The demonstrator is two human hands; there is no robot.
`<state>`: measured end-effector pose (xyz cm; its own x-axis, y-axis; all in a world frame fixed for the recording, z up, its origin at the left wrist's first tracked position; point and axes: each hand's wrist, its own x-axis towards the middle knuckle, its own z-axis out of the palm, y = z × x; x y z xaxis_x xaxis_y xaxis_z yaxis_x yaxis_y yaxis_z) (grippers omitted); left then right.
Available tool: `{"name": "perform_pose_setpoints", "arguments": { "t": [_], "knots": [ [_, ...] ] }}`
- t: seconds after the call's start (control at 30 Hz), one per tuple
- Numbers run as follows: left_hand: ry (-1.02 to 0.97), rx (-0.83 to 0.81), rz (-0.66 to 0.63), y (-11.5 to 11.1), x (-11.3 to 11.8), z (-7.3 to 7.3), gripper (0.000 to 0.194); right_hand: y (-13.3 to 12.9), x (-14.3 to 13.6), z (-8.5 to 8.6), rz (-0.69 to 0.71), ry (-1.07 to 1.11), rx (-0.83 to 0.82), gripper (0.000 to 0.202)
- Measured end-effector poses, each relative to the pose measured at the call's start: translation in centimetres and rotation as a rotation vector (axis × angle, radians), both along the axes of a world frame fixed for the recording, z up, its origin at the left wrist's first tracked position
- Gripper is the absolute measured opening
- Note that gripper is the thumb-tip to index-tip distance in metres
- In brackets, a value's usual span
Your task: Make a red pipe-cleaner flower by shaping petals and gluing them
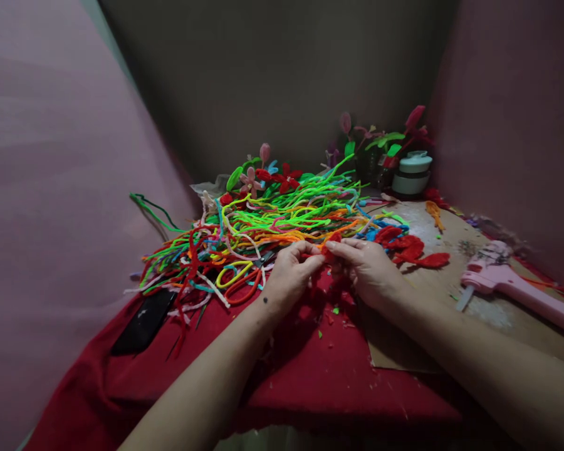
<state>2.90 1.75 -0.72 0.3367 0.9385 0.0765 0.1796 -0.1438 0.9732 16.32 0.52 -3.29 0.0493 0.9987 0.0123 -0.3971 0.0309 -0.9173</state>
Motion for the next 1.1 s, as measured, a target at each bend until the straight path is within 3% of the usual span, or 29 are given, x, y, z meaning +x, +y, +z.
{"name": "perform_pose_setpoints", "arguments": {
  "t": [0.27, 0.43, 0.53, 0.83, 1.1],
  "knots": [
    [0.042, 0.027, 0.003, -0.3, 0.1, 0.5, 0.016, 0.0, 0.1, 0.3, -0.061, -0.075, 0.06, 0.023],
    [-0.125, -0.188, -0.103, 0.0, -0.1, 0.2, 0.016, -0.6, 0.0, 0.9, -0.139, -0.171, 0.102, 0.018],
    [-0.189, -0.277, -0.143, 0.3, -0.4, -0.1, 0.016, -0.6, 0.1, 0.8, -0.113, -0.184, 0.135, 0.017],
    [-0.034, -0.116, -0.085, 0.4, -0.8, 0.2, 0.018, 0.1, 0.4, 0.6, -0.074, 0.005, 0.073, 0.022],
    [-0.049, -0.045, -0.038, 0.1, -0.8, 0.3, 0.018, -0.2, 0.1, 0.2, 0.025, -0.121, 0.063, 0.018]
  ]
}}
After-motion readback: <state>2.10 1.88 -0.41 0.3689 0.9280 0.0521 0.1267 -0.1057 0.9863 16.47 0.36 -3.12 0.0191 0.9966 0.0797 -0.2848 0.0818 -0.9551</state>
